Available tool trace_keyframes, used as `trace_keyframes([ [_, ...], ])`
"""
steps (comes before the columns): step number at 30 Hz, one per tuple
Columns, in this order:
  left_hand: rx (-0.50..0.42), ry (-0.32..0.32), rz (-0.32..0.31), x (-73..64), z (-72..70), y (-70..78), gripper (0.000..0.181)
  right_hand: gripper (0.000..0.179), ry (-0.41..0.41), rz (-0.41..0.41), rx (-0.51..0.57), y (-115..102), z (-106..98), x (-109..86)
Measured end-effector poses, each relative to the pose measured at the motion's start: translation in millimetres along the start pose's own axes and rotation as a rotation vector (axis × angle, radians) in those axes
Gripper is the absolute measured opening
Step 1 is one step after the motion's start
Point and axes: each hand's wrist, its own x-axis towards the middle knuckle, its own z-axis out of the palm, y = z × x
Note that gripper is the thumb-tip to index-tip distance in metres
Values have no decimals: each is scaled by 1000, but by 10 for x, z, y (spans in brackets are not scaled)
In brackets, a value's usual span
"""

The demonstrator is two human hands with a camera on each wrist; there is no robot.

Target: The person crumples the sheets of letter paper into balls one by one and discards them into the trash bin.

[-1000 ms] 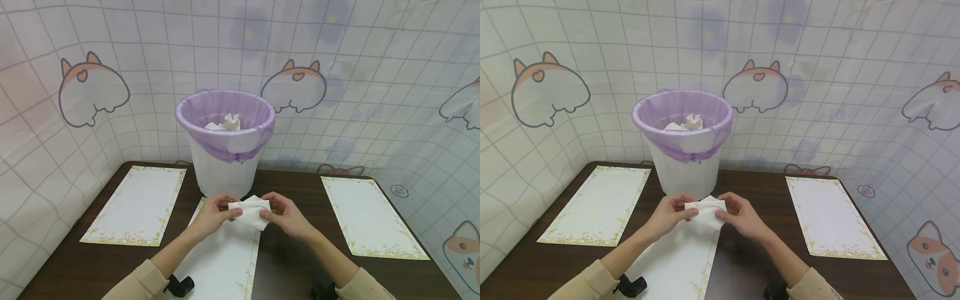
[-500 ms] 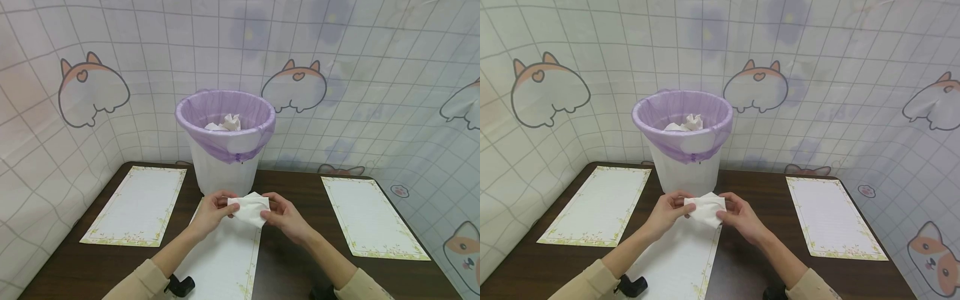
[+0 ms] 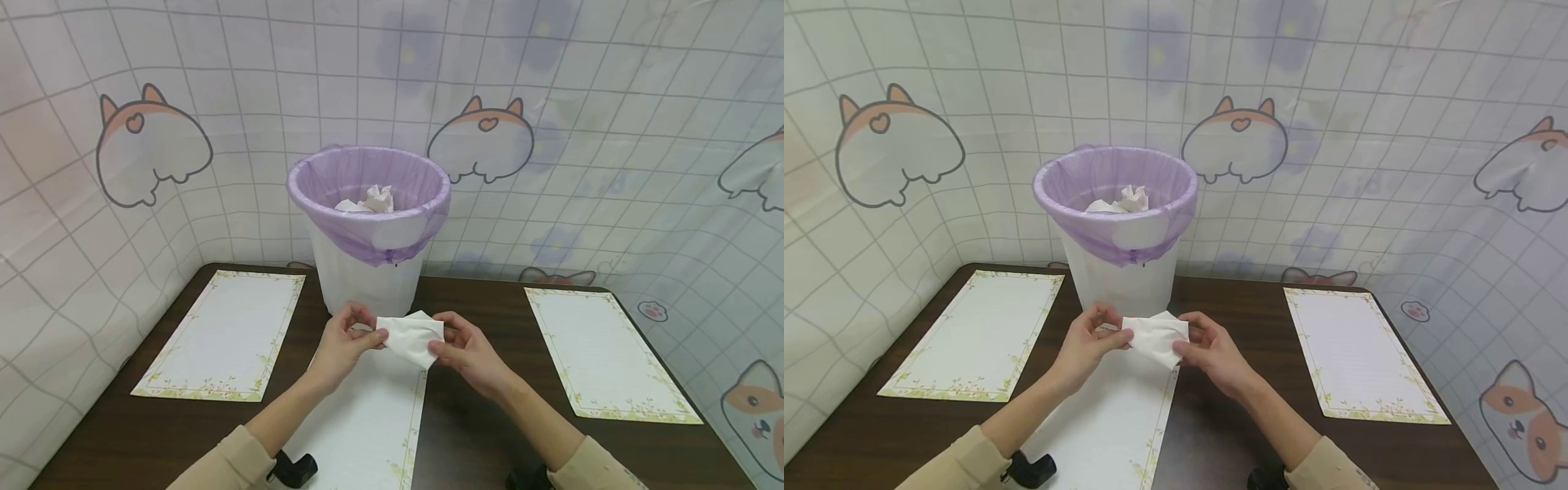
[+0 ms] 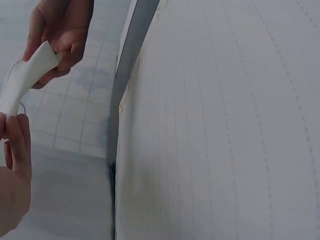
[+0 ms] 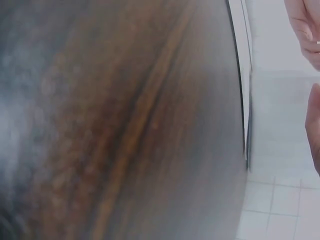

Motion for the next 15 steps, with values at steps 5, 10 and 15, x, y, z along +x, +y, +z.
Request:
trace_keyframes([
  [5,141,98,47,-26,19,-14,25,37,16,-7,-18,-11,14,0],
  [10,337,204,172,-27,38,-16,20,34,42,-28,-60,-18,36,27],
  [15,449,218,269,-39,82,7,14,32,81,-42,-112,-13,48,39],
])
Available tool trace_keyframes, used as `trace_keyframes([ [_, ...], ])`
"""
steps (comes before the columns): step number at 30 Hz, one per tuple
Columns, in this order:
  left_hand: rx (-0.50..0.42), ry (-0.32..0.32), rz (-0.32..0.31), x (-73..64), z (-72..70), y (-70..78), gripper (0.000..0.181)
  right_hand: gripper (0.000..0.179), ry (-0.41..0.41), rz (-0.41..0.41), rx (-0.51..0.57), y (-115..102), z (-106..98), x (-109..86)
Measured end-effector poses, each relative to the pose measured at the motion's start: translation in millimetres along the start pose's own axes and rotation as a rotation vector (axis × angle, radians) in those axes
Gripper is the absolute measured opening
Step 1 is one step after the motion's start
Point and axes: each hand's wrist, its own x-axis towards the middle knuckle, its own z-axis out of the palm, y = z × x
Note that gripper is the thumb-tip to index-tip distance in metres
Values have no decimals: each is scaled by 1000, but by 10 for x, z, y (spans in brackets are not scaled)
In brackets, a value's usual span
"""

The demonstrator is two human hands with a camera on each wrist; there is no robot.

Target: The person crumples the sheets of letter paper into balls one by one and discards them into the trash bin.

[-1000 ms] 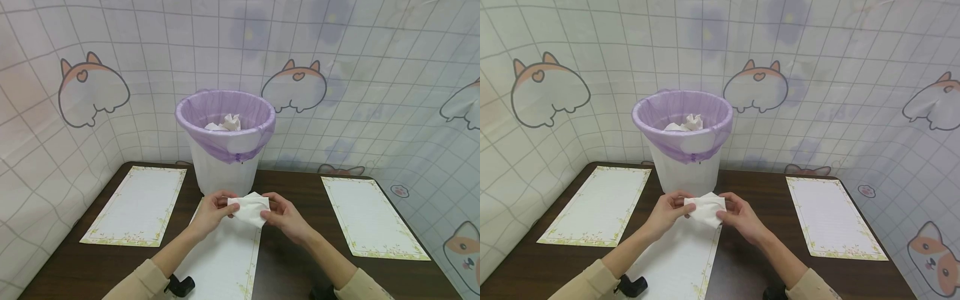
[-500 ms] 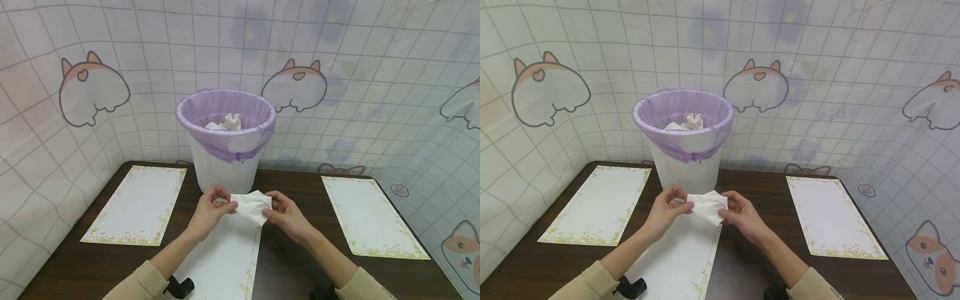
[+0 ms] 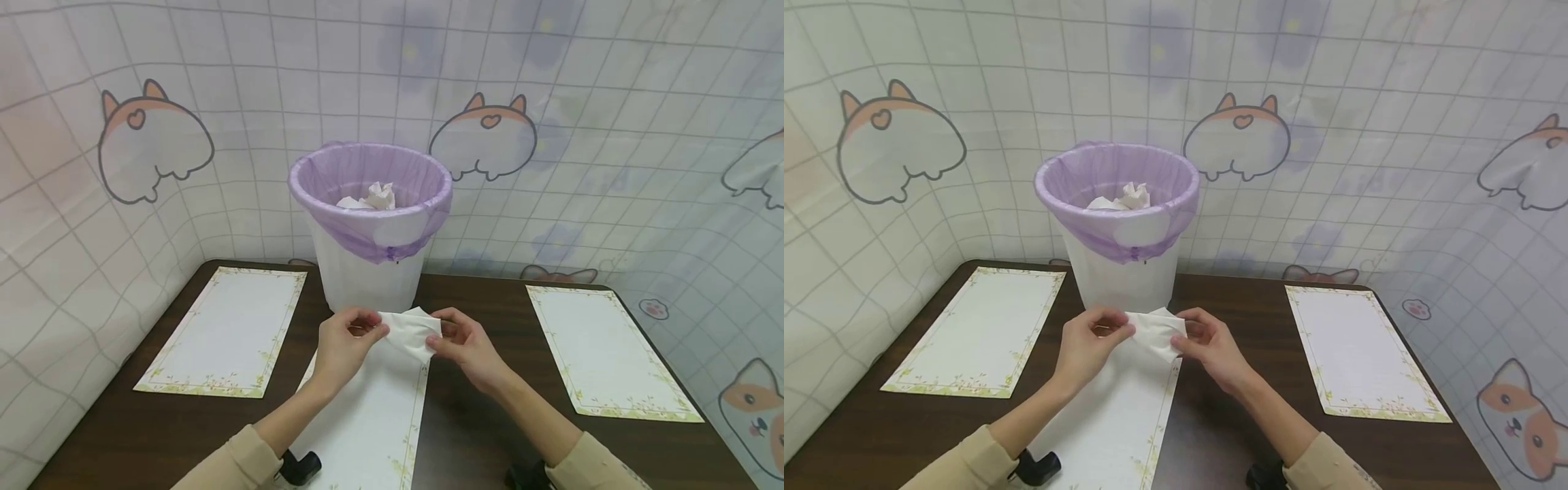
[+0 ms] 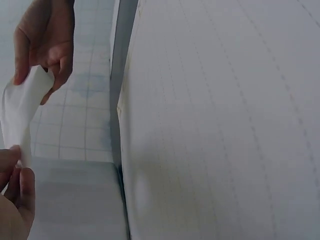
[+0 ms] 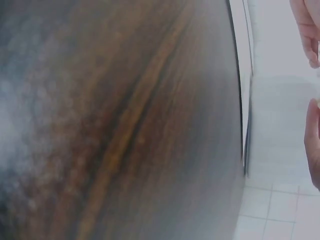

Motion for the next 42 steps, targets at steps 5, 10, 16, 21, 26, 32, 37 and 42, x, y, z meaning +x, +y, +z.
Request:
trace_keyframes([
  [5,75,-20,56,-13,36,32,20,35,37,-20,-35,-3,8,9],
  [10,84,-53,49,-49,76,41,30,32,41,-29,-77,-1,10,15],
  [16,50,-86,-1,-73,105,44,42,27,19,-45,-76,-7,14,26],
  [21,-35,-144,-68,-81,106,67,47,25,-13,-48,-94,-42,23,27],
  [26,-57,-172,-109,-89,105,96,48,24,-45,-47,-112,-67,35,26],
  [32,-56,-196,-123,-81,111,111,46,22,-51,-39,-126,-65,48,30],
  [37,-61,-210,-131,-56,114,110,39,18,-74,-47,-76,-63,56,35],
  [42,-100,-236,-154,-34,107,98,32,10,-92,-56,-42,-41,52,40],
])
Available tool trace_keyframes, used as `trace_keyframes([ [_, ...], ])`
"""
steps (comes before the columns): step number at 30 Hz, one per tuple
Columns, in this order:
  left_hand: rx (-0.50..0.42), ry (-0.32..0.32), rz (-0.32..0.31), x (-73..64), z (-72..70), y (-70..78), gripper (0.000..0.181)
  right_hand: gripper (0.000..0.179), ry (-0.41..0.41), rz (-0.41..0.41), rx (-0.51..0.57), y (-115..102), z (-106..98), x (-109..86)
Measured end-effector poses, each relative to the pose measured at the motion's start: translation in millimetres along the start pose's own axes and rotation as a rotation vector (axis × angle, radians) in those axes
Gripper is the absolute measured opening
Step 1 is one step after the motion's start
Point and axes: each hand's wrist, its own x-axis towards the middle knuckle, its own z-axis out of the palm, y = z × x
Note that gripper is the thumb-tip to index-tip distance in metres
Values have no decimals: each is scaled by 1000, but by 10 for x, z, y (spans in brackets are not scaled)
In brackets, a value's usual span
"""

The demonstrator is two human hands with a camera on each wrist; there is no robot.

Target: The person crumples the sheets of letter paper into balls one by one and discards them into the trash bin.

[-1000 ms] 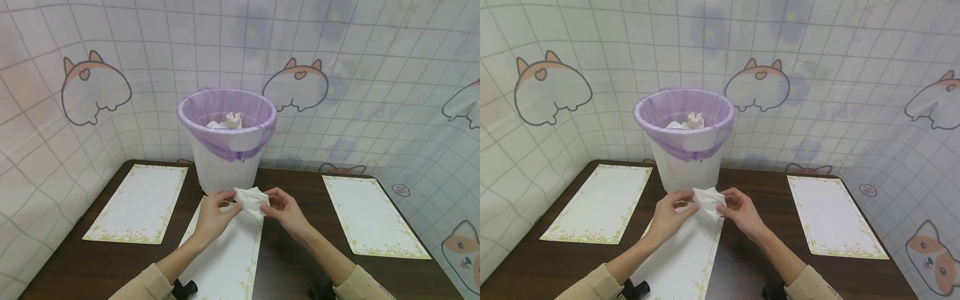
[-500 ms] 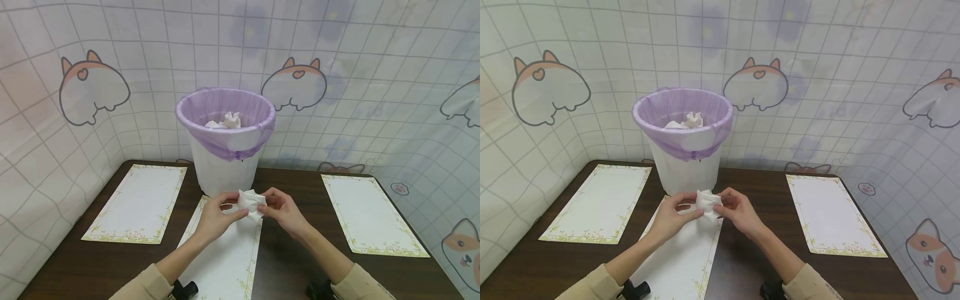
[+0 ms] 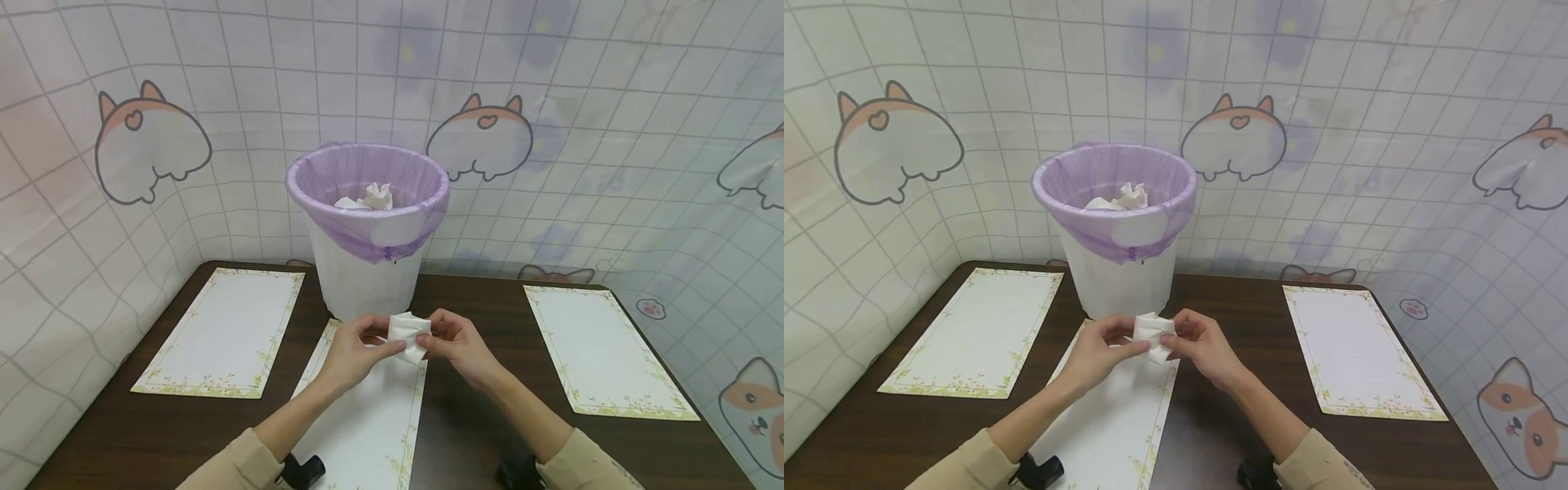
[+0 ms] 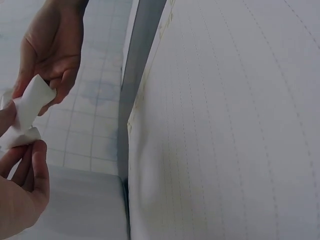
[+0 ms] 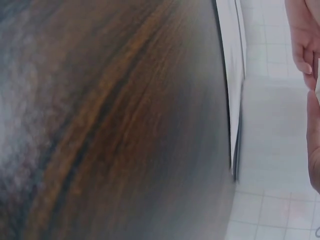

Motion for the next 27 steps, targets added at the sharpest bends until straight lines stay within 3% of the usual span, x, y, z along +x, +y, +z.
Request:
trace_keyframes([
  [13,-59,-77,9,16,-10,42,29,14,25,21,-10,-3,24,7],
  [18,-41,-67,-48,21,-18,71,32,19,50,-21,-38,24,19,19],
  [22,-22,-36,-97,35,-25,79,32,20,85,-48,-109,35,39,31],
  [27,-48,-28,-113,58,-19,71,31,18,84,-77,-240,2,76,43],
])
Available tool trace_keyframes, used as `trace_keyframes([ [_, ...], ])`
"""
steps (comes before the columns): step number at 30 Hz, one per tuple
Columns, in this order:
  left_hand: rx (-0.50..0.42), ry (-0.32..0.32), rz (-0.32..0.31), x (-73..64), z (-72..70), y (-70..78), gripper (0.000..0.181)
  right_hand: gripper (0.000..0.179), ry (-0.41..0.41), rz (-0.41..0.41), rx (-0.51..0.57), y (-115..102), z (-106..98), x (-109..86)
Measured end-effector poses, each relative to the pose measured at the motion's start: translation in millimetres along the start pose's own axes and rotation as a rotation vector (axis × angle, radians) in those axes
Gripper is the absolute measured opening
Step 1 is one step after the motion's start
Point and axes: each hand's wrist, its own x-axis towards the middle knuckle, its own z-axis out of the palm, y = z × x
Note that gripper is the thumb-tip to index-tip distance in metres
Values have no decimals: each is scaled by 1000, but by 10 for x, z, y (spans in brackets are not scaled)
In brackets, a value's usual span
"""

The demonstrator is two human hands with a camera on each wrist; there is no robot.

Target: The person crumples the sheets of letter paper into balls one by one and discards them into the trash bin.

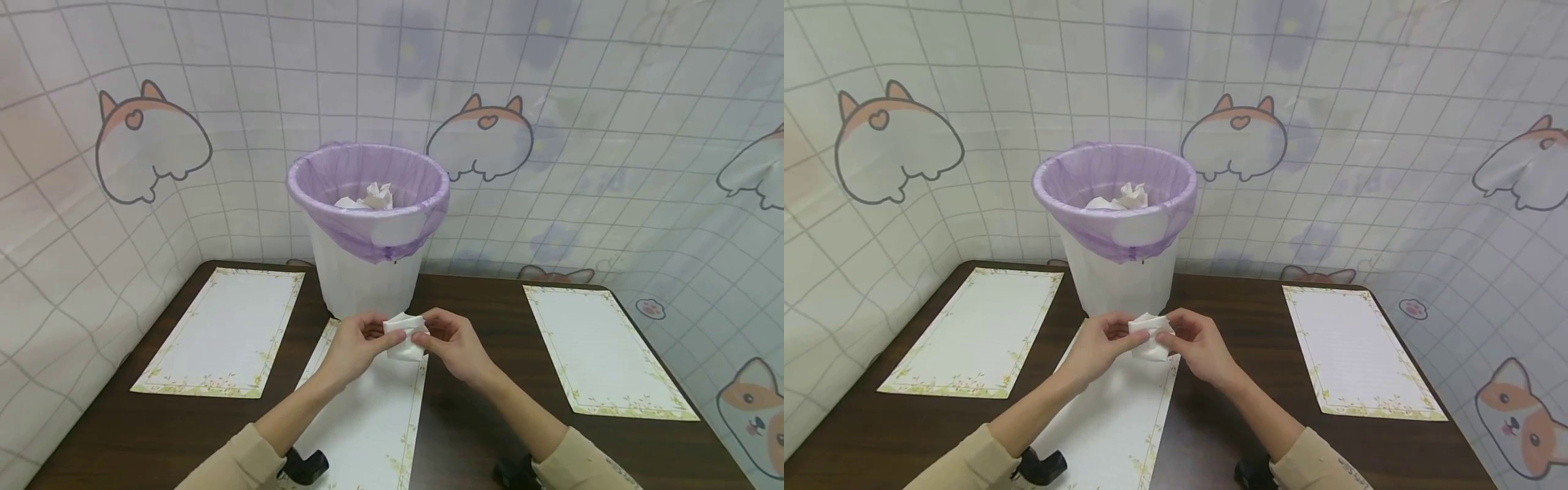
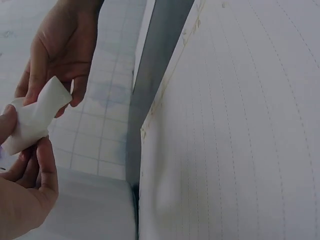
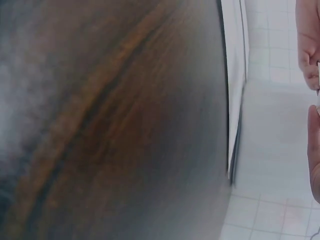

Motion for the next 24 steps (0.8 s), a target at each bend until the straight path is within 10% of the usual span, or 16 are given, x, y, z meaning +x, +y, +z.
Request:
trace_keyframes([
  [16,-105,210,-22,60,54,-61,21,46,-76,109,-8,11,100,-23],
  [24,-194,185,-70,68,43,1,21,26,-96,70,101,-48,89,-1],
])
